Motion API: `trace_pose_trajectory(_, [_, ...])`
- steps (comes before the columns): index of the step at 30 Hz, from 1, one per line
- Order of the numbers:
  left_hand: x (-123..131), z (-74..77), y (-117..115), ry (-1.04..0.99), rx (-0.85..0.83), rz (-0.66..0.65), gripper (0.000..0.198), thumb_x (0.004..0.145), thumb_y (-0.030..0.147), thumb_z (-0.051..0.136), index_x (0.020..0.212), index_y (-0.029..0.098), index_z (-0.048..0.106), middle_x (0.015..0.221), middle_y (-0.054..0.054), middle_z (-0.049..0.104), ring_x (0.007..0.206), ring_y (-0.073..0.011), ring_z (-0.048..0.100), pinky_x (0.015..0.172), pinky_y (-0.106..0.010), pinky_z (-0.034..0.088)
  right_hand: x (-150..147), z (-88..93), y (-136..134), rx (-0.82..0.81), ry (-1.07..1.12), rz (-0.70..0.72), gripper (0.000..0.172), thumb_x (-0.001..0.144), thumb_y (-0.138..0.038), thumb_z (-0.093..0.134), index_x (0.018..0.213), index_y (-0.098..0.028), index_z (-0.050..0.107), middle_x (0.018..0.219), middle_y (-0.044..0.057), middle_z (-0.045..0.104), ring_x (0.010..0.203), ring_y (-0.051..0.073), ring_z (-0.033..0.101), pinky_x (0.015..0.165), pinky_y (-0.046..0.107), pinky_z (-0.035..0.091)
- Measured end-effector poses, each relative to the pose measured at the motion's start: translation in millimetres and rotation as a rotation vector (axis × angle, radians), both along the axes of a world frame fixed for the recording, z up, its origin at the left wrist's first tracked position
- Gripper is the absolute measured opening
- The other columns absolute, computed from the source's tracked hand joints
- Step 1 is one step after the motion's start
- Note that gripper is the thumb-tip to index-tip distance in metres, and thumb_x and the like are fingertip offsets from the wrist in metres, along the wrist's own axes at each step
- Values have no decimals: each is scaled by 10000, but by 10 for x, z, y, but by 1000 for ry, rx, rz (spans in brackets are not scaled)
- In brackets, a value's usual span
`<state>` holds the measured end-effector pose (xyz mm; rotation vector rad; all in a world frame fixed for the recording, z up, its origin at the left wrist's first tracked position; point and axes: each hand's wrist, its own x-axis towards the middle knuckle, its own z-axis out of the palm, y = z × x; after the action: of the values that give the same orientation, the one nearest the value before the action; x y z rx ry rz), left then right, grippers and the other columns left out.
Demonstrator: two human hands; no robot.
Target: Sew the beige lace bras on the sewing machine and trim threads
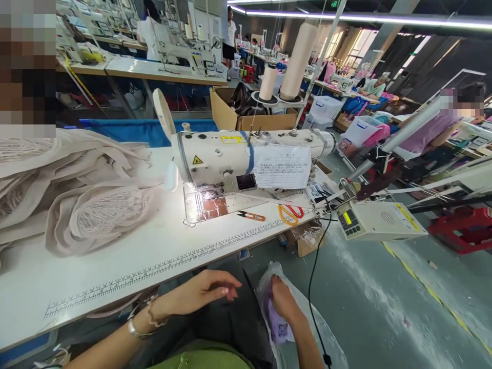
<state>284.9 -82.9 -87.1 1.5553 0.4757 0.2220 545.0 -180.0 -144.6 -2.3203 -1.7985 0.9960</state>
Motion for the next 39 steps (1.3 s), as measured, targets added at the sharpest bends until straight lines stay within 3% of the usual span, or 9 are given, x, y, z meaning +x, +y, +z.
trace_pose_trajectory(6, [-439, 141, -46, -149, 26, 250, 829, 826, 508, 803, 1527, 266, 433, 1506, -151, 533, 1379, -284, 508, 1188, -467, 354, -356, 1169, 477, 230, 556, 461, 141, 868, -111, 627, 896, -249, 616, 951, -9, 663, 878, 164, 620, 842, 302, 472])
trace_pose_trajectory(8, [-518, 111, -85, -187, -87, 297, 917, 775, 497, 853, 1535, 245, 405, 1271, -132, 683, 1168, -263, 647, 1067, -443, 471, -576, 1359, 691, 328, 707, 485, 93, 878, -156, 650, 914, -242, 642, 941, 3, 675, 871, 162, 623, 826, 290, 472])
trace_pose_trajectory(12, [-824, 187, -82, -80, -164, 419, 493, 828, 481, 790, 1194, 166, 688, 763, -9, 671, 701, -163, 642, 733, -301, 541, -946, 1396, 1084, 394, 926, 508, 156, 863, -221, 712, 1017, -224, 682, 1001, 31, 705, 934, 171, 653, 835, 282, 493])
trace_pose_trajectory(19, [-1602, 192, 416, 481, 1069, 993, 358, 984, 372, 510, 1194, 161, 708, 1303, -211, 645, 1244, -391, 558, 1059, -600, 425, -1377, 1176, 1714, 348, 644, 565, 301, 891, -110, 616, 1155, -238, 685, 1184, 34, 708, 1119, 201, 634, 956, 336, 466])
trace_pose_trajectory(24, [-2044, -40, 897, 810, 1277, 782, 438, 1006, 303, 442, 1386, 170, 614, 1571, -212, 437, 1441, -456, 389, 1135, -691, 316, -1509, 1012, 1999, 443, 312, 588, 269, 870, -37, 570, 1021, -215, 704, 1047, 46, 734, 1033, 221, 651, 912, 350, 473])
trace_pose_trajectory(30, [-2321, 177, 1266, 762, 1210, 691, 421, 1037, 233, 359, 1356, 170, 627, 1562, -129, 467, 1479, -389, 364, 1187, -660, 264, -1463, 809, 2165, 567, 259, 470, 203, 873, -89, 548, 994, -204, 664, 1042, 59, 700, 1022, 227, 621, 939, 375, 465])
trace_pose_trajectory(34, [-1922, 212, 1097, 651, 1330, 705, 437, 1029, 109, 318, 1360, 140, 602, 1546, -174, 477, 1511, -365, 311, 1205, -684, 191, -1470, 743, 2194, 606, 222, 462, 183, 864, -89, 550, 950, -205, 663, 1009, 71, 702, 1008, 245, 612, 907, 378, 466])
trace_pose_trajectory(37, [-1472, 163, 785, 488, 1383, 386, 394, 1011, 81, 424, 1283, 246, 658, 1476, -43, 588, 1455, -218, 440, 1246, -482, 270, -1549, 760, 2156, 617, 202, 508, 163, 861, -93, 600, 930, -213, 686, 955, 55, 718, 996, 241, 616, 893, 360, 469])
trace_pose_trajectory(39, [-1269, 144, 571, 454, 1382, 152, 400, 1005, 94, 464, 1320, 267, 640, 1457, -37, 609, 1430, -224, 474, 1235, -462, 293, -1576, 784, 2120, 639, 187, 524, 153, 878, -126, 632, 973, -225, 701, 990, 43, 736, 1038, 230, 617, 939, 348, 463])
